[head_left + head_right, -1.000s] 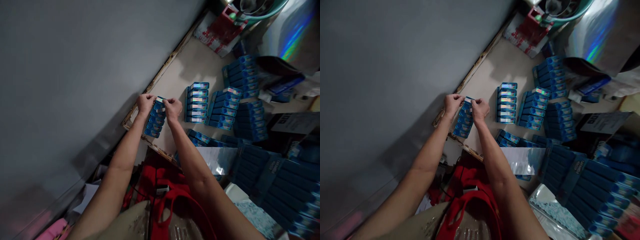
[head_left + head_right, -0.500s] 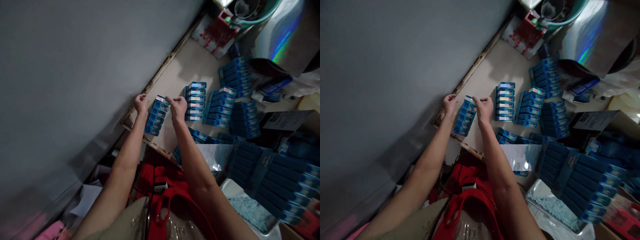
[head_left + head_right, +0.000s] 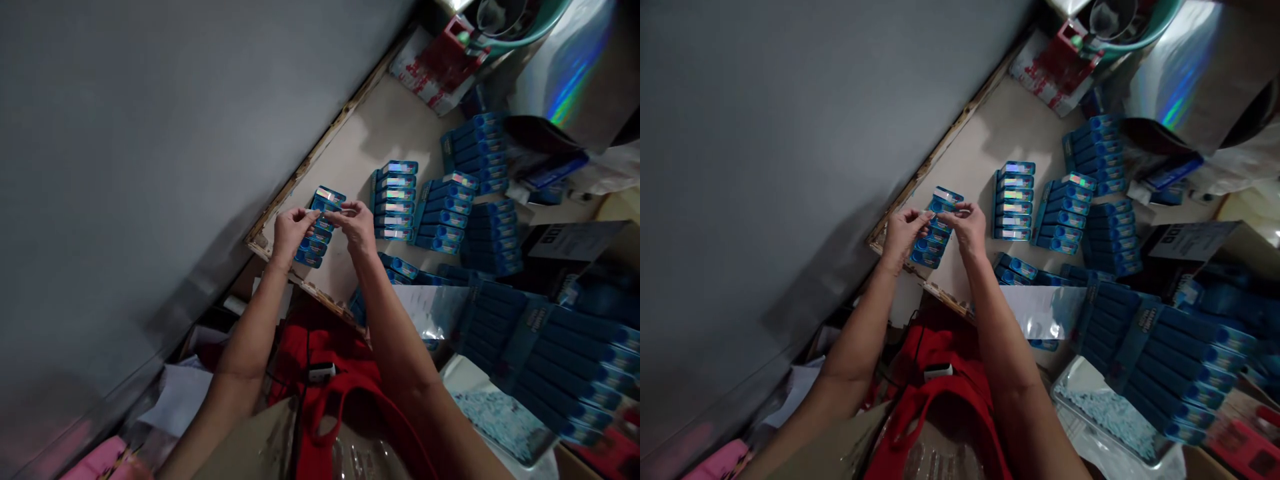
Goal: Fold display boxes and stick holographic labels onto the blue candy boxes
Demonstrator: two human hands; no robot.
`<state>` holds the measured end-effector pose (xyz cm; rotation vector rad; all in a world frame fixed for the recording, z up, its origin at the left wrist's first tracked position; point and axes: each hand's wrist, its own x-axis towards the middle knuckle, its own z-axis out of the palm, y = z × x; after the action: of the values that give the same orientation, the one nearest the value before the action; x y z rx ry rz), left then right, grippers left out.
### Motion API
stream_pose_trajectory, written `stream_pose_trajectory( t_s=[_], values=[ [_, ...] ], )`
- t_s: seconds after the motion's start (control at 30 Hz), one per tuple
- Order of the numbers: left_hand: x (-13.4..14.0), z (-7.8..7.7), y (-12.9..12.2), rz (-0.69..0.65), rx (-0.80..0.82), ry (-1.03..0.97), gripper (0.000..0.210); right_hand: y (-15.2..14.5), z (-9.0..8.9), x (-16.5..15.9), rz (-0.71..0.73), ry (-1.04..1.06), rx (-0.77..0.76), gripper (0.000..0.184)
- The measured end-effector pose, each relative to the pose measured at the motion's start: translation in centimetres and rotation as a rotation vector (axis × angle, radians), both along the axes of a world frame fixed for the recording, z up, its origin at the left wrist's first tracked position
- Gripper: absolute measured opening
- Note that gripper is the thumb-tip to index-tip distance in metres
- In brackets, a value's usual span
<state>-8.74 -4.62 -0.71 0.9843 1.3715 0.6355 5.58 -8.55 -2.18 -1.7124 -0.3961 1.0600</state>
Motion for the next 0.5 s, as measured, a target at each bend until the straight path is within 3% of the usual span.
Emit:
stream_pose_trajectory(
  t_s=[0.17, 0.33, 0.5],
  values=[
    [-0.8, -0.4, 2.5, -0.28, 0.341, 0.43, 0.03, -0.3, -1.5, -0.7, -0.082, -0.11, 0.005, 0.04],
    [-0.1, -0.7, 3.9, -0.342, 0.411, 0.605, 0.025, 1.6, -1.4, -1.4, -0.011, -0.435, -0.174, 0.028],
    [0.1, -2.3, 4.3, -0.322, 0.373, 0.586, 0.021, 2.1, -0.6, -1.8, 0.07, -0.537, -0.311, 0.024]
  ],
)
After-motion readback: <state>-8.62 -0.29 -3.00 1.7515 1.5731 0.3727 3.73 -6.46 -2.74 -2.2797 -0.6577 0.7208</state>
